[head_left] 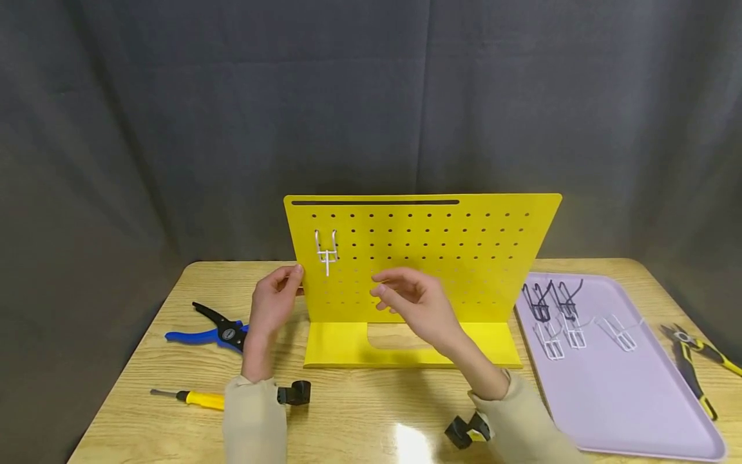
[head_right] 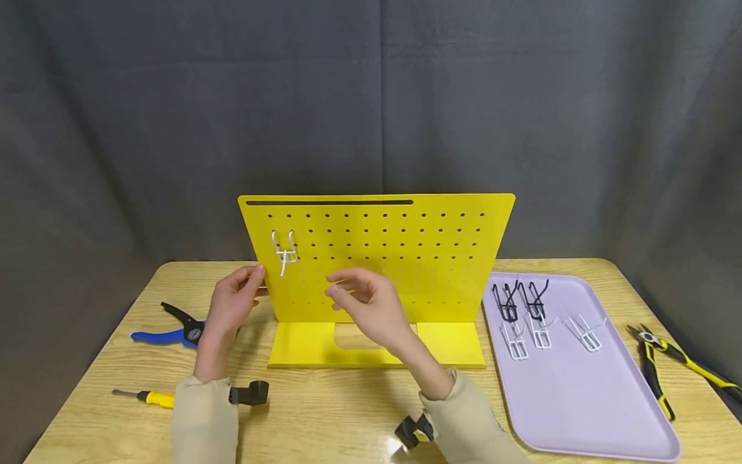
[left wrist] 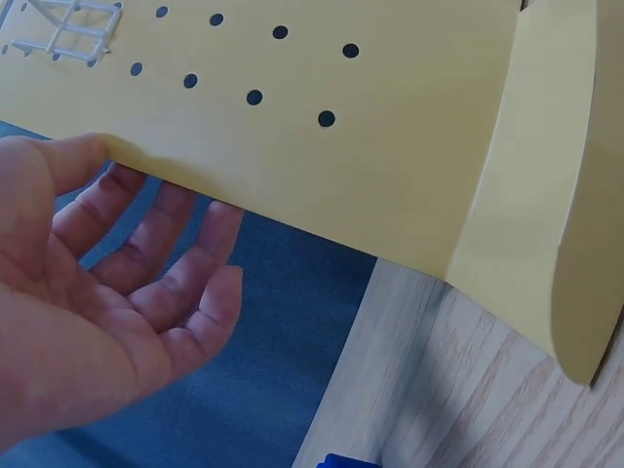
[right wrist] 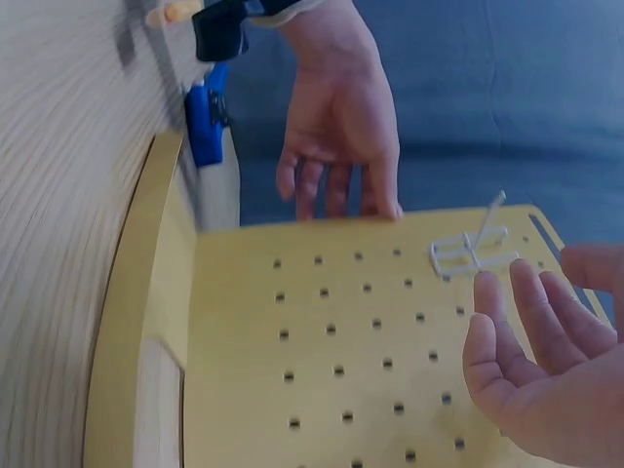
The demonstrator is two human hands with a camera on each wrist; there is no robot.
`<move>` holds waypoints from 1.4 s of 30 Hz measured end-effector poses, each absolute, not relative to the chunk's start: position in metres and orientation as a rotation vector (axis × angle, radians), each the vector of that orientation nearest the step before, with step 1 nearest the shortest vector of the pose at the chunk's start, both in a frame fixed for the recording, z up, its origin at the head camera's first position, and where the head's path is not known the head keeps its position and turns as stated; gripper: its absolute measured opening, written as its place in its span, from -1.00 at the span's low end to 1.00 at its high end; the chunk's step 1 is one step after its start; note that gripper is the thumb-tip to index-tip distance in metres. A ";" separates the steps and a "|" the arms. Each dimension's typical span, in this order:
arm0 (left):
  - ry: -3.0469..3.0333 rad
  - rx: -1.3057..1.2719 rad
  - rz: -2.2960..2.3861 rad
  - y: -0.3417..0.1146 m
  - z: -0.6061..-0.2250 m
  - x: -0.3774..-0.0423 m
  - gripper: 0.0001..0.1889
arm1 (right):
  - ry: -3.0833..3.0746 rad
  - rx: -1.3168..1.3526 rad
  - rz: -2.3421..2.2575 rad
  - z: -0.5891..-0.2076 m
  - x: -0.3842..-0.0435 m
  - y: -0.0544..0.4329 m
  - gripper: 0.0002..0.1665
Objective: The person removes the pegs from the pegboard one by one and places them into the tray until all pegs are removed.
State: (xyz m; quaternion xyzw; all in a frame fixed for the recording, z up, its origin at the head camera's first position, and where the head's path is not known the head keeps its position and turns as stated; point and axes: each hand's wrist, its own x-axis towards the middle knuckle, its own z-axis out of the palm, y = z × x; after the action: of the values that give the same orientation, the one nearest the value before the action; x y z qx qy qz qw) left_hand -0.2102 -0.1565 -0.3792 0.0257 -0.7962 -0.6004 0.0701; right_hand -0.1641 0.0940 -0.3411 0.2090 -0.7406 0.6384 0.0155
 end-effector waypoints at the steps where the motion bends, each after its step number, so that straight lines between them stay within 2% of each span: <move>1: -2.397 0.080 -1.805 -0.157 -0.379 -0.210 -0.61 | -2.299 0.666 2.000 -0.340 -0.165 0.089 -0.71; 20: -2.379 0.105 -1.809 -0.157 -0.378 -0.211 -0.61 | -2.153 0.742 2.066 -0.337 -0.184 0.028 -0.64; 26: -2.379 0.097 -1.827 -0.155 -0.378 -0.210 -0.59 | -2.164 0.721 2.042 -0.337 -0.186 0.025 -0.70; 34: -2.361 0.105 -1.847 -0.154 -0.378 -0.211 -0.59 | -2.171 0.796 2.064 -0.337 -0.191 0.023 -0.64; 42: -2.363 0.100 -1.858 -0.155 -0.378 -0.211 -0.60 | -2.212 0.803 2.018 -0.336 -0.193 0.023 -0.68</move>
State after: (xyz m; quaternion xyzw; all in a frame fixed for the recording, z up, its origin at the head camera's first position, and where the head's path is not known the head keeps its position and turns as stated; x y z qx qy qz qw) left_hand -0.2106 -0.1550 -0.3777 0.0331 -0.7839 -0.6163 0.0670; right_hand -0.1933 0.0231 -0.3359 0.2589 -0.7134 0.6508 0.0211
